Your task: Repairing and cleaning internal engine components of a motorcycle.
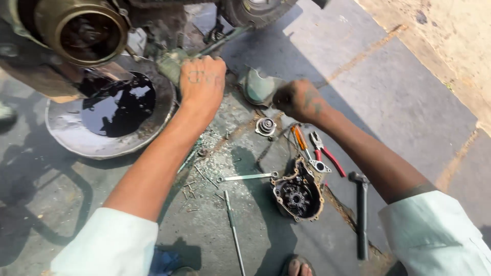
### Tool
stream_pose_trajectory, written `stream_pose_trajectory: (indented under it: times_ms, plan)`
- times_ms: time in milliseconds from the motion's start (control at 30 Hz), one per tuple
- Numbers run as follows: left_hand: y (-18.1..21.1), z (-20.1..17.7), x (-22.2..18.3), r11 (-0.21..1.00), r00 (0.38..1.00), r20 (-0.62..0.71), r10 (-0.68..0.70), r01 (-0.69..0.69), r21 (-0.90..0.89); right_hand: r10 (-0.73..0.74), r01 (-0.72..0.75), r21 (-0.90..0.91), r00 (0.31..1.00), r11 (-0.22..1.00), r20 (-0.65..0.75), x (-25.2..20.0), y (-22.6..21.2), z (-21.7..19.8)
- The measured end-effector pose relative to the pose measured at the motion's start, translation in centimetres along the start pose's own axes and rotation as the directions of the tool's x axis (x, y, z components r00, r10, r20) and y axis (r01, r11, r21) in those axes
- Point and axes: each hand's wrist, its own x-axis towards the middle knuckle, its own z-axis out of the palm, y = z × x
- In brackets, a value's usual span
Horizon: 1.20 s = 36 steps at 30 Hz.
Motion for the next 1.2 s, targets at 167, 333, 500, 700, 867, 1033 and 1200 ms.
stream_pose_trajectory:
  times_ms: [167,333,500,700,867,1033,1200]
  plan:
    - [7.4,4.0,-6.7,0.931,0.920,0.162,0.356,-0.364,0.023,0.480,-0.265,-0.431,0.701,0.862,0.528,-16.7,11.2,4.5]
    - [13.4,18.4,-16.5,0.882,0.814,0.369,0.448,-0.337,-0.329,0.489,-0.386,-0.304,0.743,0.871,0.457,-21.2,15.3,8.0]
    - [18.0,23.2,-20.4,0.827,0.868,0.097,0.488,-0.424,-0.370,0.492,-0.510,-0.091,0.745,0.856,0.450,-22.1,15.4,11.3]
    - [21.2,24.9,-20.5,0.866,0.806,0.380,0.453,-0.297,-0.402,0.587,-0.534,-0.245,0.723,0.809,0.364,-21.4,13.2,11.8]
    - [22.0,23.1,-19.2,0.884,0.753,0.521,0.402,-0.169,-0.436,0.592,-0.582,-0.150,0.717,0.799,0.369,-22.1,14.2,12.6]
    - [22.1,19.5,-16.7,0.906,0.612,0.693,0.382,-0.100,-0.411,0.460,-0.435,-0.154,0.808,0.887,0.368,-21.1,12.2,9.7]
    - [22.1,20.4,-17.5,0.872,0.687,0.600,0.410,-0.100,-0.480,0.162,-0.086,-0.307,0.960,0.948,0.229,-21.6,13.6,10.6]
